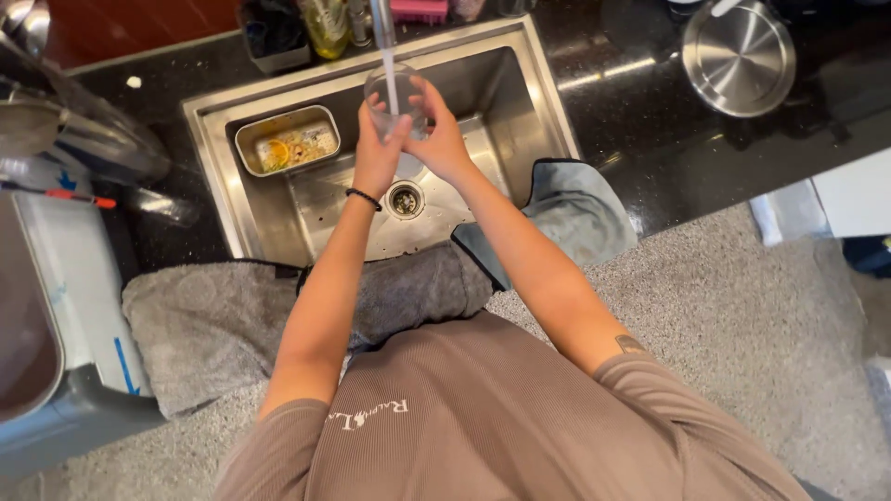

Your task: The recorder cleans espresso machine components, washes a cup, uses an immersion blender, and organizes cleaning rags in a cafe setting.

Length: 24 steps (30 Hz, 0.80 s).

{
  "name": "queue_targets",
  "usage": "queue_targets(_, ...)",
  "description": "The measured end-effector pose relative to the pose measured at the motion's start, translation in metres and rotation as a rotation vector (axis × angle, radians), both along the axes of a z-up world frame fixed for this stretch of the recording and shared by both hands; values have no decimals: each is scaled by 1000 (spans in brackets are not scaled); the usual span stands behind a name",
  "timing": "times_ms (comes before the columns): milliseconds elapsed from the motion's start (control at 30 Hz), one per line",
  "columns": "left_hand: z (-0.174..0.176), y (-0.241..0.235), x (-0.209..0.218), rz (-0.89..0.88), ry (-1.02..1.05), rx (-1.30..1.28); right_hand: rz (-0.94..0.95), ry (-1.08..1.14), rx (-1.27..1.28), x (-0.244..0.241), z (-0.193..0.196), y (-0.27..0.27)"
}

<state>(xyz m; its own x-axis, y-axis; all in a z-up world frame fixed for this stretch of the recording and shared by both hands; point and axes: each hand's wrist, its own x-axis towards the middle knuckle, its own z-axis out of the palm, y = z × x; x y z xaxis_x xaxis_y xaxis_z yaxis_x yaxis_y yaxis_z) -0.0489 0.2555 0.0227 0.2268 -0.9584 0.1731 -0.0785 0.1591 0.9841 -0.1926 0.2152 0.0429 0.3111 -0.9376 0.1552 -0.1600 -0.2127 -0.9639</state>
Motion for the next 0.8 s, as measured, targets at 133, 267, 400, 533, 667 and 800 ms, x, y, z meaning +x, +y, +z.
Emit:
queue_targets(133, -12, -16, 14, -57, 38, 45, 65, -48, 18, -16, -16, -12)
queue_targets(267, -24, -27, 27, -135, 46, 17, 193, -180, 50, -30, -45, -21)
queue_targets(400, -11, -30, 36, -216, -25, -39, 207, -309, 233, -31, -18, -9)
queue_targets(533, -5, -33, 40, -287, 7, -80, 180, -300, 252, -29, -5, -6)
queue_targets(667, -9, -35, 41, -260, -3, -46, 196, -342, 223, -28, -13, -5)
queue_targets(800, -13, -38, 43, -299, 113, -36, 244, -405, 214, -25, -17, -10)
